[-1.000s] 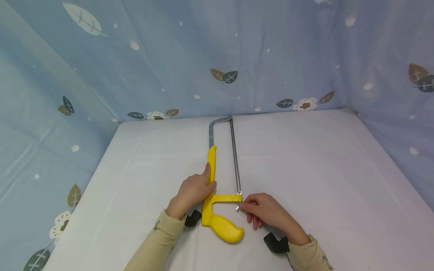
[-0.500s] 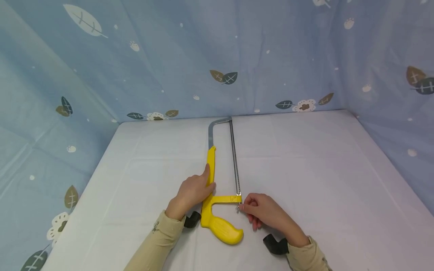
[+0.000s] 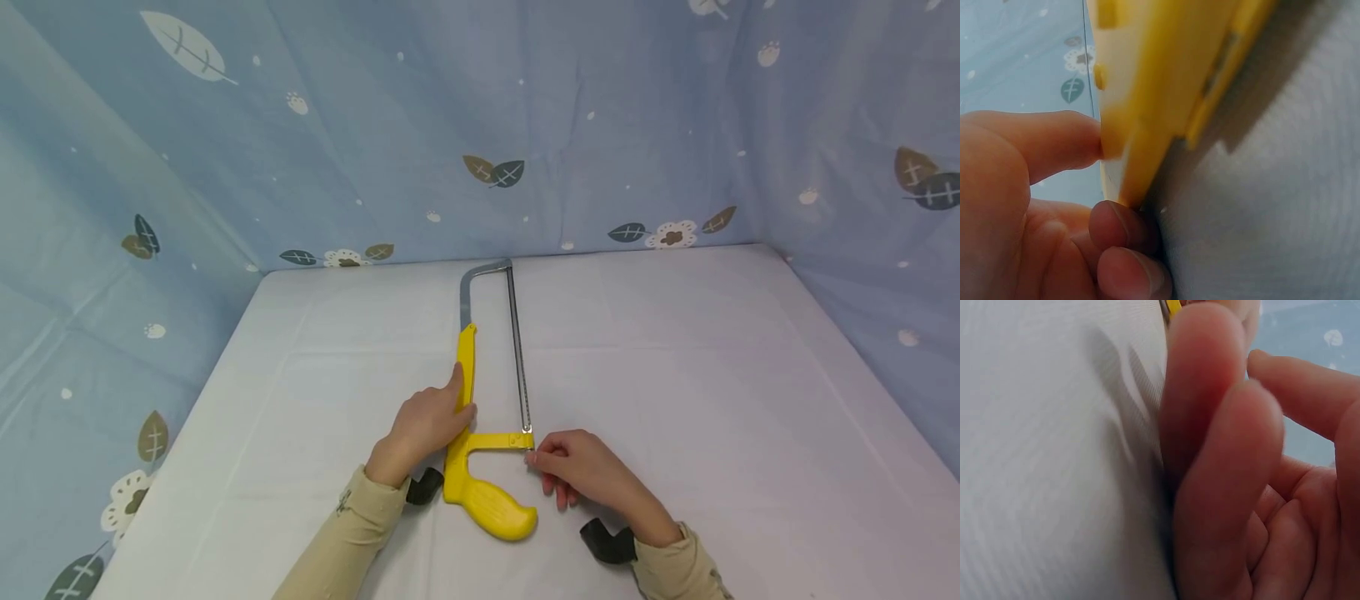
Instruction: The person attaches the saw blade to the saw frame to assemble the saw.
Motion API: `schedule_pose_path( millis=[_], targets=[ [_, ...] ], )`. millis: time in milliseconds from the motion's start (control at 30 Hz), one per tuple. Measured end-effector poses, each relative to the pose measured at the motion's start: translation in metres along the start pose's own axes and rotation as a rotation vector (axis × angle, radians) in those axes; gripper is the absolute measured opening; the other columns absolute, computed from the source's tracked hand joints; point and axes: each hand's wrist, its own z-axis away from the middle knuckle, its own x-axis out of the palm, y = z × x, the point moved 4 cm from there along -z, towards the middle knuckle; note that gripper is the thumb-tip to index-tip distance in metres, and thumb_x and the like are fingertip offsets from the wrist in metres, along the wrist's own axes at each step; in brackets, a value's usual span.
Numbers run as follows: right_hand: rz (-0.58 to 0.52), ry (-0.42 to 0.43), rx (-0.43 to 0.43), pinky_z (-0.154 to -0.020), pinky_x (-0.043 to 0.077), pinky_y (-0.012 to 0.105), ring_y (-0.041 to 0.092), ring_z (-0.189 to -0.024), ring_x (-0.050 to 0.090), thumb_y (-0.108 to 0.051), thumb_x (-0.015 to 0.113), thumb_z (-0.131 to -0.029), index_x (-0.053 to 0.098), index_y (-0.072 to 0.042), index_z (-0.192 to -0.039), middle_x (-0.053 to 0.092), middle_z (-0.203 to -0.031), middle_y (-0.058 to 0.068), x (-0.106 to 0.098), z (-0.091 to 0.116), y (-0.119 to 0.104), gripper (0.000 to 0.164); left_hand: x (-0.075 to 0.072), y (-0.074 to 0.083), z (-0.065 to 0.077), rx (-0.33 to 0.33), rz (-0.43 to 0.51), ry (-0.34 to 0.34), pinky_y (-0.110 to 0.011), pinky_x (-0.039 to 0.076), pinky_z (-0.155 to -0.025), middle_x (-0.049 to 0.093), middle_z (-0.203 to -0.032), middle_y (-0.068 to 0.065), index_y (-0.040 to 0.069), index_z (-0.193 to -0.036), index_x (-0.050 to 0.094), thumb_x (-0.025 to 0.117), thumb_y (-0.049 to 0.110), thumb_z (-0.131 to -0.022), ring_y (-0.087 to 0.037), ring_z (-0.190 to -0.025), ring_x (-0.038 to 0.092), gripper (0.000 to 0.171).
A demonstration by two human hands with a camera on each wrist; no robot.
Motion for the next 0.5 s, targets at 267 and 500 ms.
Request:
schedule_pose_path(
  millis=[267, 500],
  targets=[
    [0.026, 0.008, 0.010, -0.042, 0.042, 0.032, 0.022, -0.045, 0.054, -0.042, 0.055, -0.085, 0.059, -0.008, -0.082, 0.058, -0.062, 0.006, 0.0012, 0.0014, -0.0020, 0.035, -0.0008, 0.0004, 0.0011, 0.006, 0.004, 0.002, -0.026, 0.028, -0.036, 0.040, -0.047, -0.001, 0.003, -0.141, 0.021, 0.048, 0.034, -0.089, -0.013, -0.037, 0.033, 0.067],
    [0.042, 0.004, 0.013, -0.042, 0.042, 0.032, 0.022, -0.045, 0.054, -0.043, 0.055, -0.085, 0.061, -0.009, -0.083, 0.059, -0.062, 0.005, 0.0011, 0.0014, -0.0022, 0.034, -0.0009, 0.0007, 0.0009, -0.003, 0.006, -0.011, -0.026, 0.028, -0.036, 0.041, -0.048, -0.001, 0.003, -0.142, 0.020, 0.047, 0.035, -0.089, -0.014, -0.037, 0.033, 0.067]
  ],
)
